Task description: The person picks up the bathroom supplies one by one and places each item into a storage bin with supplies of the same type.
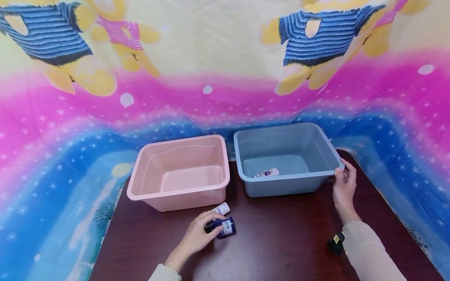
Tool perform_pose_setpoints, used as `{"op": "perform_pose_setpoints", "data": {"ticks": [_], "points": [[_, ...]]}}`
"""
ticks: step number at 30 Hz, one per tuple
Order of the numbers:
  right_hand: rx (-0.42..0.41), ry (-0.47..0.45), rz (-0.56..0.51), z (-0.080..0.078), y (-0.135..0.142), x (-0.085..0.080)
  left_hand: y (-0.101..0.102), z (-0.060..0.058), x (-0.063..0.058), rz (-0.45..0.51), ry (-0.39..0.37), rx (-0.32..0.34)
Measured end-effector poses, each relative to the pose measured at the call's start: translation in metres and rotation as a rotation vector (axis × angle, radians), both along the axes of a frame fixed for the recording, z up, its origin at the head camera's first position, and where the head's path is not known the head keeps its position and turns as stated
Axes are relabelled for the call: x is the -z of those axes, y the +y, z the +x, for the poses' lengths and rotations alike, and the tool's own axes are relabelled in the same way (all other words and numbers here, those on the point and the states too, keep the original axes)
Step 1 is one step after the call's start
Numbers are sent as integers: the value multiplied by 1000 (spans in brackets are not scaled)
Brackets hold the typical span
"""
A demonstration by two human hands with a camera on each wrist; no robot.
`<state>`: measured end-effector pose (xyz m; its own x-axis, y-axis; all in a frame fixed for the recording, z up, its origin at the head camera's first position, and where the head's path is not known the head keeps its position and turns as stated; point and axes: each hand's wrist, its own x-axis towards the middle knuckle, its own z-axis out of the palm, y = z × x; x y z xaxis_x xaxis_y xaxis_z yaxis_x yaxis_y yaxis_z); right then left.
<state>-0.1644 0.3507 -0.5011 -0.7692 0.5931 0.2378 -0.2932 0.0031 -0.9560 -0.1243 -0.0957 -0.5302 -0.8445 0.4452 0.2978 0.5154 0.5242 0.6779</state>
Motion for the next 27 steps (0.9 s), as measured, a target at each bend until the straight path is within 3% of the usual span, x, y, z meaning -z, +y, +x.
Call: {"op": "perform_pose_setpoints", "data": {"ticks": [6,17,27], "points": [[-4,14,7,1,-2,-1,-2,2,3,-65,-34,-13],[7,0,24,1,-1,0,-6,2,11,-98,-61,-36],[26,-10,11,-6,10,16,-7,0,19,-100,-68,-60]]}}
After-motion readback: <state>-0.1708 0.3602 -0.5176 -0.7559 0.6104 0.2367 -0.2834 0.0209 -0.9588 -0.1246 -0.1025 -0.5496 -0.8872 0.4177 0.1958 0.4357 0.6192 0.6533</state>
